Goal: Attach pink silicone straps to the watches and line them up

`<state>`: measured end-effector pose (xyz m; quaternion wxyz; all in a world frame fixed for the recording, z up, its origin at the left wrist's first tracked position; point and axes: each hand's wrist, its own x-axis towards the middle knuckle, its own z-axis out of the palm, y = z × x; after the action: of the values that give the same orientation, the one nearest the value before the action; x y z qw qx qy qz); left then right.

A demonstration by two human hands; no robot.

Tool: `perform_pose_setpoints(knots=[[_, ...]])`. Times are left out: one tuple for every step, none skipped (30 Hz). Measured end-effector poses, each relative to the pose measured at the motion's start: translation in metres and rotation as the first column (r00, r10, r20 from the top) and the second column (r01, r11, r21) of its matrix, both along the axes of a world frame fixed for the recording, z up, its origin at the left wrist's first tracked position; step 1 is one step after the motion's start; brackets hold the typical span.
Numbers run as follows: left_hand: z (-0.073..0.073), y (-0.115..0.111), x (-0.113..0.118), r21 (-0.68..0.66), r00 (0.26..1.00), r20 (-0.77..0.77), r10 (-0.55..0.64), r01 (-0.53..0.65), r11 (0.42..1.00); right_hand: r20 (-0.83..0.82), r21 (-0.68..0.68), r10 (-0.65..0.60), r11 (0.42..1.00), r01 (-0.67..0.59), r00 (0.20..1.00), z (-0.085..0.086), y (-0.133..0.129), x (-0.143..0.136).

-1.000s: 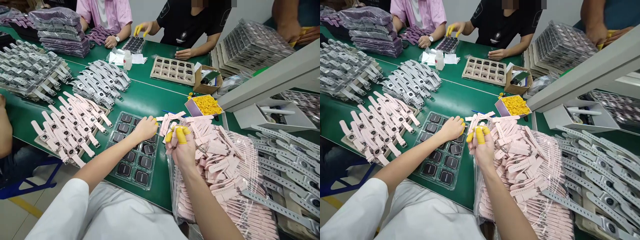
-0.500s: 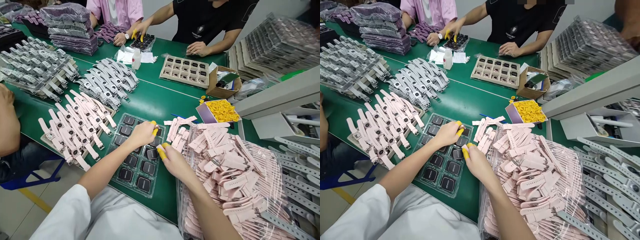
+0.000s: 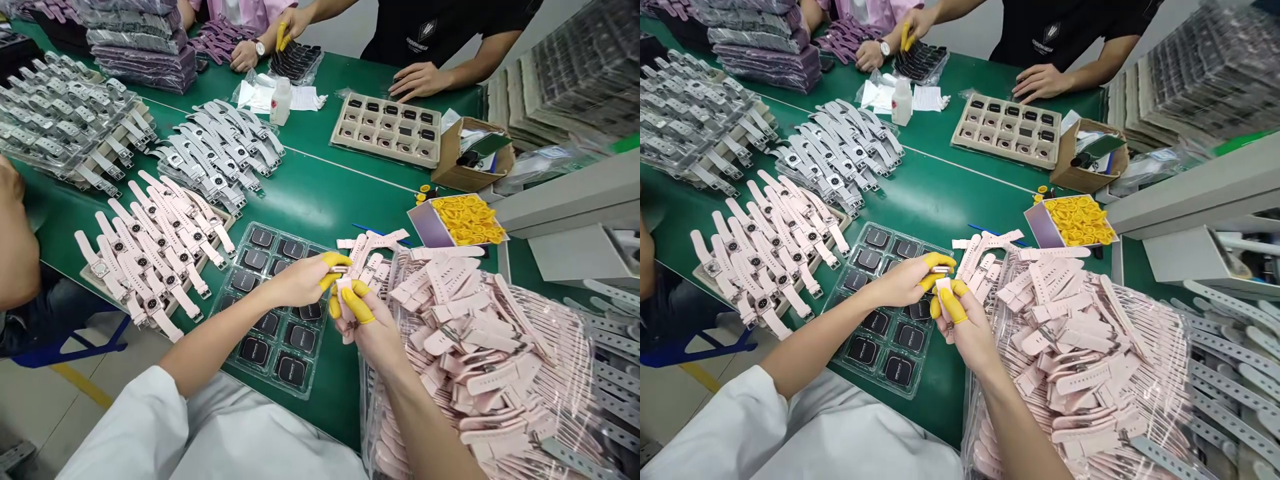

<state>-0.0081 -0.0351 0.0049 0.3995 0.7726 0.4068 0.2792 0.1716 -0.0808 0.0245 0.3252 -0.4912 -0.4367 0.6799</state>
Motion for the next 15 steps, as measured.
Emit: perform_pose_setpoints(knots=[[-0.001, -0.001, 0.0, 0.044, 0.999, 0.017, -0.037, 0.036, 0.998, -0.029, -0.013, 0.005, 1.0, -0.005, 1.0, -0.001, 0.0, 0.0], [-0.001, -0.002, -0.001, 0.087, 0.998, 0.027, -0.063, 0.06, 0.994, -0.052, -0.017, 0.009, 1.0, -0.01, 0.999, -0.003, -0.001, 0.0], [-0.002, -0.002, -0.001, 0.123, 0.996, 0.034, -0.083, 0.078, 0.989, -0.07, -0.016, 0.017, 1.0, -0.018, 0.997, -0.004, 0.0, 0.0], [-0.003, -0.002, -0.002, 0.152, 0.995, 0.044, -0.094, 0.086, 0.985, -0.088, -0.01, 0.024, 1.0, -0.025, 0.996, -0.004, 0.0, 0.0], [-0.003, -0.002, -0.003, 0.175, 0.994, 0.055, -0.099, 0.088, 0.981, -0.104, -0.003, 0.023, 1.0, -0.023, 0.994, -0.005, 0.001, 0.001], [-0.003, -0.002, -0.004, 0.192, 0.993, 0.066, -0.099, 0.085, 0.978, -0.119, 0.002, 0.011, 1.0, -0.011, 0.993, -0.004, 0.002, 0.001], [-0.004, -0.001, -0.005, 0.203, 0.993, 0.074, -0.096, 0.079, 0.976, -0.13, 0.001, -0.007, 1.0, 0.008, 0.991, -0.004, 0.003, 0.0], [-0.004, -0.001, -0.006, 0.209, 0.993, 0.078, -0.088, 0.07, 0.975, -0.141, -0.007, -0.03, 1.0, 0.03, 0.99, -0.003, 0.005, 0.0], [-0.004, 0.0, -0.007, 0.206, 0.994, 0.08, -0.077, 0.059, 0.977, -0.151, -0.021, -0.054, 0.998, 0.051, 0.987, -0.002, 0.006, -0.001], [-0.004, 0.0, -0.007, 0.198, 0.995, 0.082, -0.062, 0.045, 0.979, -0.164, -0.037, -0.076, 0.997, 0.071, 0.984, -0.001, 0.007, -0.002], [-0.004, 0.0, -0.007, 0.188, 0.995, 0.087, -0.048, 0.031, 0.982, -0.179, -0.054, -0.094, 0.995, 0.085, 0.979, 0.001, 0.008, -0.003], [-0.004, 0.001, -0.007, 0.18, 0.995, 0.095, -0.033, 0.016, 0.984, -0.199, -0.071, -0.106, 0.993, 0.094, 0.974, 0.002, 0.009, -0.003], [-0.004, 0.001, -0.006, 0.176, 0.995, 0.1, -0.021, 0.003, 0.984, -0.221, -0.088, -0.118, 0.991, 0.101, 0.968, 0.003, 0.01, -0.004], [-0.004, 0.0, -0.005, 0.18, 0.995, 0.098, -0.011, -0.006, 0.984, -0.247, -0.106, -0.132, 0.988, 0.109, 0.96, 0.005, 0.011, -0.005], [-0.004, 0.0, -0.004, 0.19, 0.996, 0.088, -0.005, -0.012, 0.982, -0.273, -0.127, -0.145, 0.985, 0.114, 0.951, 0.006, 0.012, -0.005]])
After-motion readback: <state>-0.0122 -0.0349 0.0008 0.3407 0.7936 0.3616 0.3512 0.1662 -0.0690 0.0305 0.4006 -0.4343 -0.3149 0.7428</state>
